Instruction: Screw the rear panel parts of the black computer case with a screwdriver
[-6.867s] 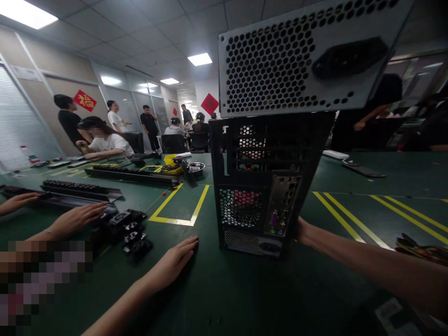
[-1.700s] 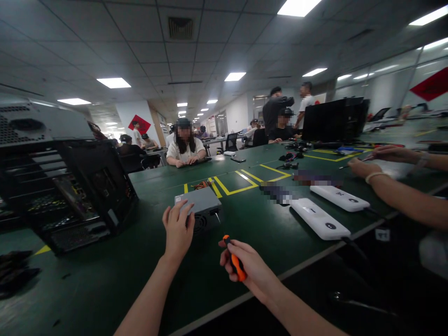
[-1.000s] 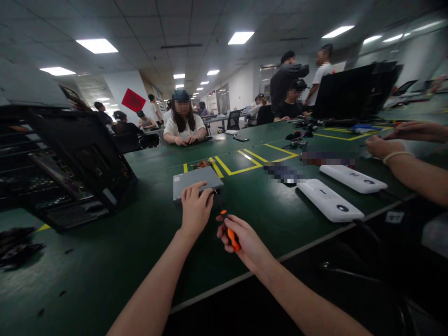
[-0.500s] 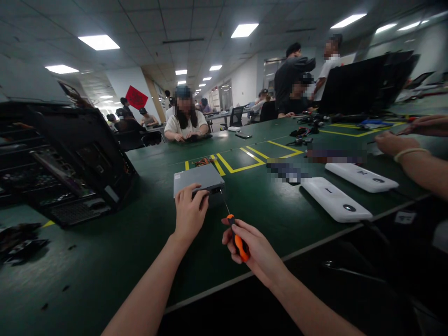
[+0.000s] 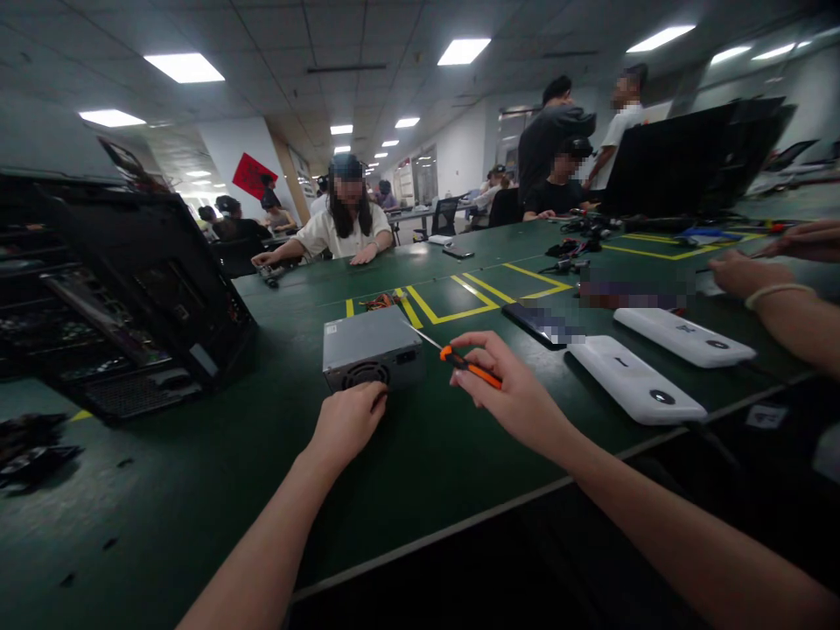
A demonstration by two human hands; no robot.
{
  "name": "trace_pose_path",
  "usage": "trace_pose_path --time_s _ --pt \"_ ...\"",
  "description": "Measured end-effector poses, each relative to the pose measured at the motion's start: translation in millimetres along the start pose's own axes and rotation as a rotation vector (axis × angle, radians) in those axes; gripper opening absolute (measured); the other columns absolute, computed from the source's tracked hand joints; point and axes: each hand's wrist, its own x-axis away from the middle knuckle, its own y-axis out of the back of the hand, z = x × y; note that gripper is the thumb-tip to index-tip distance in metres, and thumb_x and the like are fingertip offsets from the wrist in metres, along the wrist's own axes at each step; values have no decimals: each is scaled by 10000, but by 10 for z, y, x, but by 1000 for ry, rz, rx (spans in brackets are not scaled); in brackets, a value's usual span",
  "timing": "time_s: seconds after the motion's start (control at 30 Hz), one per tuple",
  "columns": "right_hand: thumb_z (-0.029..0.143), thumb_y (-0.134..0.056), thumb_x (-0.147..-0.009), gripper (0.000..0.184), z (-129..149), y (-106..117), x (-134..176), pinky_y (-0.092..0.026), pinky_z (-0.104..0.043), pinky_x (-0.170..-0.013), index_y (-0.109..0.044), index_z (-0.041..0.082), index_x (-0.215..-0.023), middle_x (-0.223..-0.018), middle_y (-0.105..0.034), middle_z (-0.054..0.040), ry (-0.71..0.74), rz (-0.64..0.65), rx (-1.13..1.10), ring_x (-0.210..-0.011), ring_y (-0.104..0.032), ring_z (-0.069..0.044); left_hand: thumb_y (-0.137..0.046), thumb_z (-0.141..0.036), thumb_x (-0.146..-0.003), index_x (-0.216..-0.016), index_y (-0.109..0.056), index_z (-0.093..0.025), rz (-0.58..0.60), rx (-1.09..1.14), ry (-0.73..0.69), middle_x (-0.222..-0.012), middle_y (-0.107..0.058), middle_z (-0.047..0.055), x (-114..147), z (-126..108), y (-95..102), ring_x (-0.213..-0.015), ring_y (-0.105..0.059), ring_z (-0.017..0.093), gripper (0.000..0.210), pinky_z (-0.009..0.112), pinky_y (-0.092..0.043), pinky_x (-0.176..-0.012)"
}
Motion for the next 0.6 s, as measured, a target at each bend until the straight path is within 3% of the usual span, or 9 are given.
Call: trace_pose_path --time_s 0.1,0.23,0.43,0.6 --pt "204 -464 -776 240 -21 -22 -233 -367 -235 -554 -431 201 -1014 -747 -540 9 76 -91 -39 -600 -480 -91 -395 -306 -777 -952 -586 -277 7 -1 -20 -922 -628 33 -17 28 -46 -763 -587 197 261 273 -412 -604" --pt "225 -445 -797 233 -178 -78 -358 -384 -248 -574 -411 203 -1027 -759 -538 1 60 -170 -82 -636 -494 -104 -357 -296 -796 -971 -575 -303 56 10 -28 -932 -631 7 -41 59 -78 -762 -592 186 279 269 -415 -603" --pt "249 -445 -806 234 -218 -43 -290 -394 -251 -549 -404 220 -1034 -789 -540 -3 -43 -47 -30 -632 -499 -111 -359 -309 -797 -988 -565 -294 94 48 62 -947 -633 1 -51 50 -72 -767 -593 181 281 269 -416 -617" --pt "252 -445 -807 233 -186 -24 -257 -408 -254 -557 -409 224 -1035 -795 -547 -5 -70 20 -26 -643 -512 -114 -351 -313 -806 -970 -570 -307 122 57 53 -956 -630 -8 -104 9 -113 -792 -588 182 273 272 -411 -635"
